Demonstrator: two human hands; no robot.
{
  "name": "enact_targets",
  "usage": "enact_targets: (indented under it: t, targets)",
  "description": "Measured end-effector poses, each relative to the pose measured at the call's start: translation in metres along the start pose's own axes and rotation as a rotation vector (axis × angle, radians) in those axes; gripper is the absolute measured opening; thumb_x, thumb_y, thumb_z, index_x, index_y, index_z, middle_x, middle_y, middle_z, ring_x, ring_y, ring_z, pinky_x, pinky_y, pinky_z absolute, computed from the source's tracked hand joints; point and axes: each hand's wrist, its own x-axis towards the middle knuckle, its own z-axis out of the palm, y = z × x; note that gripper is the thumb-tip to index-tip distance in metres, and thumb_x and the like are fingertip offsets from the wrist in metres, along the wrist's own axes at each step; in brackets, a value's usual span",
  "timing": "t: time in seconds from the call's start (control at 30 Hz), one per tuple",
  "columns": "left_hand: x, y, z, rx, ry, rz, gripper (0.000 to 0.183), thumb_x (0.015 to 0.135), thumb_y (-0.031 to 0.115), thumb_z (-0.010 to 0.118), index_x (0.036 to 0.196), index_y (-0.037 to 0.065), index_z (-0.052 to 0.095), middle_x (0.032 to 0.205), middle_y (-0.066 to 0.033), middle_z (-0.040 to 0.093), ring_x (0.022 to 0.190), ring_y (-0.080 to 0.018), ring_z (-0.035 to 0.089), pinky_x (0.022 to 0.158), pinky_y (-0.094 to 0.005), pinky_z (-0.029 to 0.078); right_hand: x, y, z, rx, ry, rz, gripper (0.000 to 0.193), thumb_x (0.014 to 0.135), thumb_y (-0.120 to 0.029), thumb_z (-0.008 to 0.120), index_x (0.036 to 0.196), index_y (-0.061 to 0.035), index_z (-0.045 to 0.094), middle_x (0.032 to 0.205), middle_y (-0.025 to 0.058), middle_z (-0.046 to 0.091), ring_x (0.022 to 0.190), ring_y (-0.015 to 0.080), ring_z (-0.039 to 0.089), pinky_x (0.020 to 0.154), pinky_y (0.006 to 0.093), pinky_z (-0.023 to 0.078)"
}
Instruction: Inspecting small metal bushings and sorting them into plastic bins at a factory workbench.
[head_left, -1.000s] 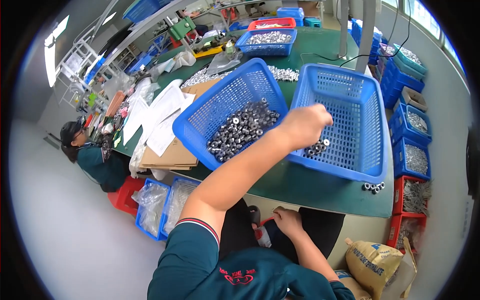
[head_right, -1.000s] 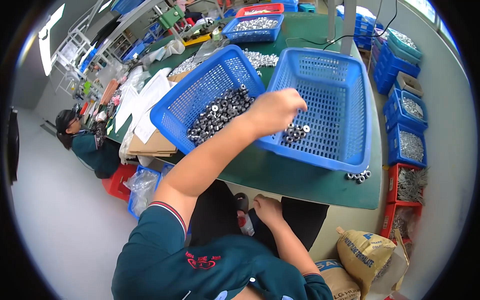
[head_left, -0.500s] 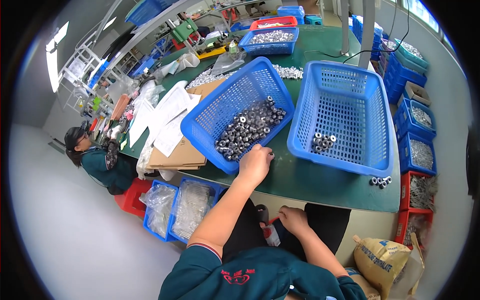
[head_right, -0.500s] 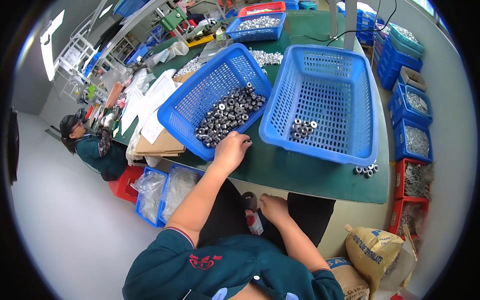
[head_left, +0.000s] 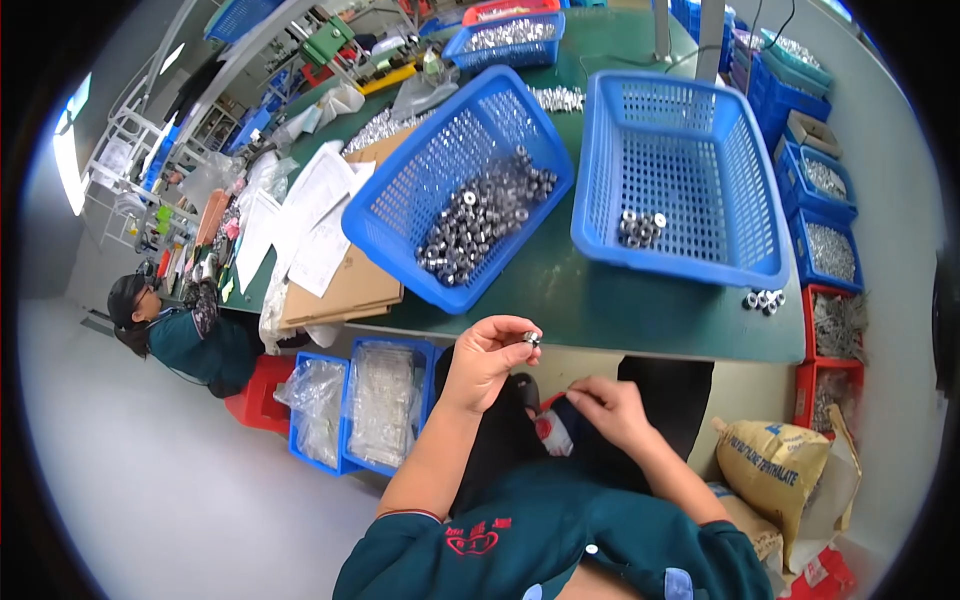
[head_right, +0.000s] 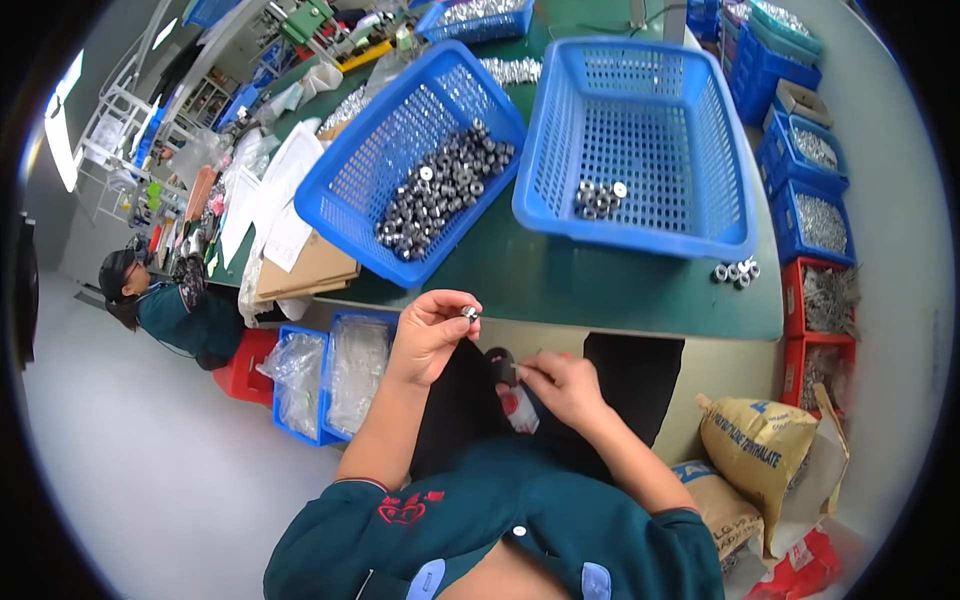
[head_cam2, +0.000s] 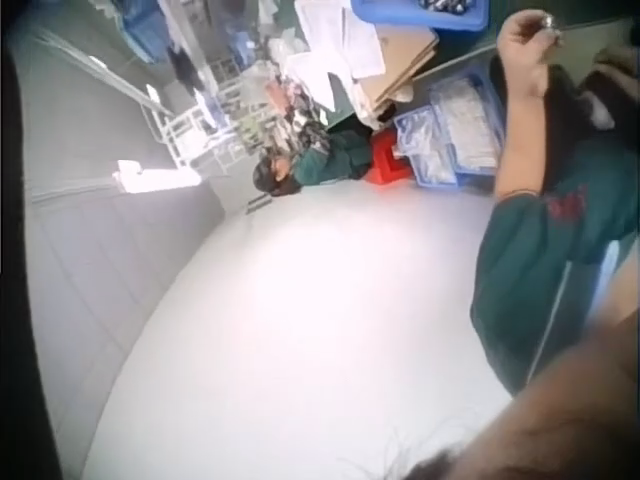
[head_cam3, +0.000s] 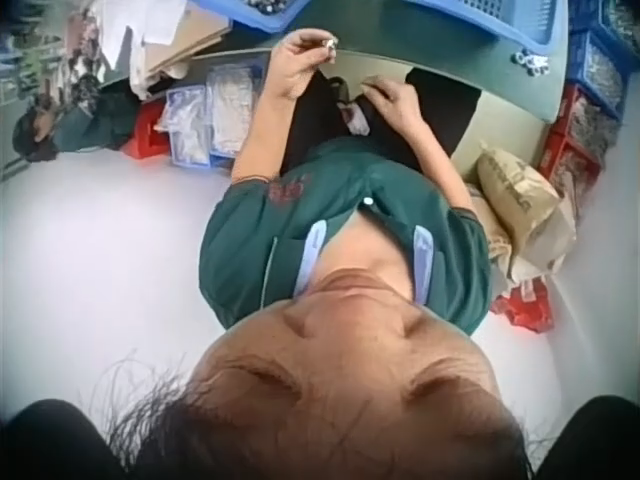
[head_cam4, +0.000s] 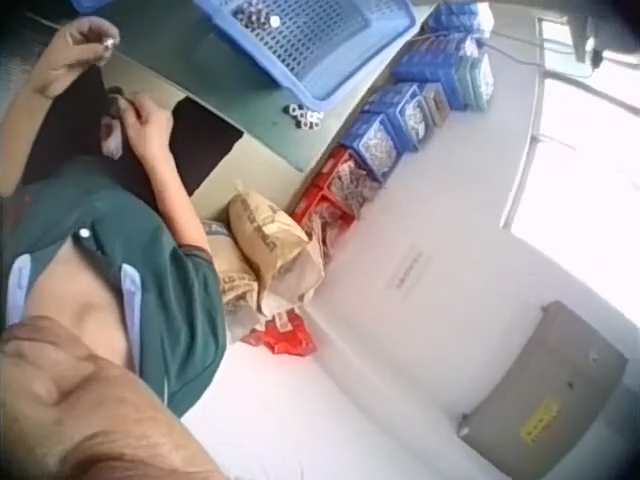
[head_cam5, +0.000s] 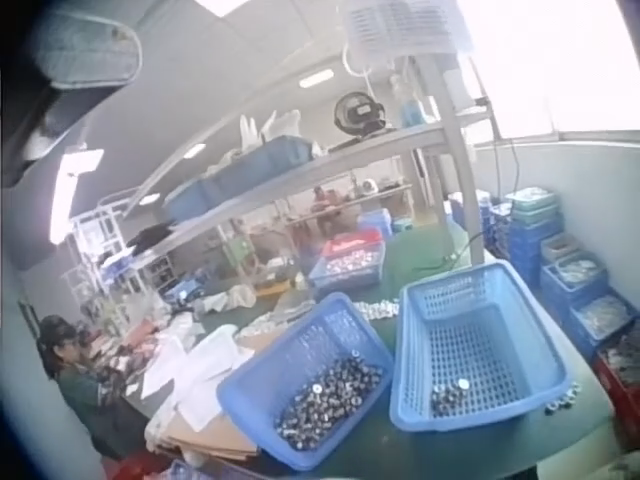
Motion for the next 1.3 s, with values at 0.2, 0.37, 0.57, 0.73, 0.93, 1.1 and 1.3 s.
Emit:
enact_targets:
  t: [0.2,0.37,0.57,0.73,0.93,1.1,1.3]
  targets:
    - [-0.041,-0.015,-0.004,-0.262,-0.001,-0.159,0.021,0.085,-0.001,0.066,0.106,0.000,0.065,0.099,-0.0128,0.066,0.082,-0.0192,0.065,0.072,-0.0318,0.054,0.018,-0.070,-0.013,-0.115,0.072,-0.363,0.007,0.082,-0.005,0.069,0.087,-0.0049,0.064,0.068,0.0079,0.066,0.058,0.0236,0.066,0.049,0.0304,0.049]
    - [-0.053,-0.015,-0.005,-0.037,0.021,-0.113,0.022,0.084,-0.004,0.065,0.105,-0.001,0.065,0.097,-0.0118,0.067,0.080,-0.0196,0.066,0.072,-0.0322,0.055,0.010,-0.073,-0.001,-0.141,0.022,-0.323,0.007,0.082,-0.005,0.069,0.085,-0.0055,0.063,0.064,0.0067,0.063,0.054,0.0220,0.064,0.046,0.0300,0.047]
    - [-0.062,-0.012,-0.007,0.135,0.007,-0.132,0.022,0.083,-0.008,0.063,0.106,-0.004,0.065,0.097,-0.0111,0.067,0.083,-0.0179,0.067,0.074,-0.0302,0.057,0.004,-0.072,0.002,-0.294,0.043,-0.404,0.006,0.082,-0.005,0.068,0.083,-0.0062,0.062,0.062,0.0065,0.062,0.052,0.0219,0.062,0.045,0.0304,0.046]
    - [-0.063,-0.010,-0.004,0.321,-0.039,-0.066,0.022,0.084,-0.010,0.062,0.105,-0.005,0.066,0.101,-0.0107,0.065,0.085,-0.0167,0.067,0.077,-0.0284,0.057,0.001,-0.073,0.001,-0.432,0.001,-0.486,0.007,0.083,-0.008,0.068,0.082,-0.0068,0.062,0.061,0.0066,0.060,0.050,0.0224,0.059,0.044,0.0312,0.045]
    - [-0.062,-0.012,-0.005,0.473,-0.030,0.024,0.023,0.084,-0.011,0.063,0.106,-0.004,0.066,0.103,-0.0103,0.064,0.087,-0.0158,0.066,0.078,-0.0279,0.057,0.008,-0.069,-0.004,0.702,-0.349,0.573,0.020,0.095,-0.017,0.058,0.086,-0.0005,0.061,0.059,0.0008,0.054,0.051,0.0071,0.053,0.046,0.0238,0.041]
    - [-0.059,-0.017,-0.010,-0.042,0.121,-0.126,0.020,0.084,-0.003,0.063,0.104,0.003,0.065,0.099,-0.0111,0.066,0.085,-0.0195,0.065,0.073,-0.0292,0.053,0.005,-0.063,0.004,0.622,-0.244,0.488,0.021,0.096,-0.020,0.059,0.090,0.0003,0.063,0.060,0.0009,0.056,0.051,0.0074,0.053,0.048,0.0233,0.041]
    - [-0.058,-0.020,-0.009,-0.380,0.140,-0.263,0.017,0.086,-0.001,0.061,0.102,0.005,0.063,0.098,-0.0113,0.065,0.086,-0.0209,0.064,0.074,-0.0308,0.052,0.002,-0.073,0.007,0.267,-0.157,0.239,0.018,0.093,-0.018,0.063,0.091,-0.0006,0.064,0.058,0.0018,0.057,0.051,0.0088,0.055,0.047,0.0255,0.042]
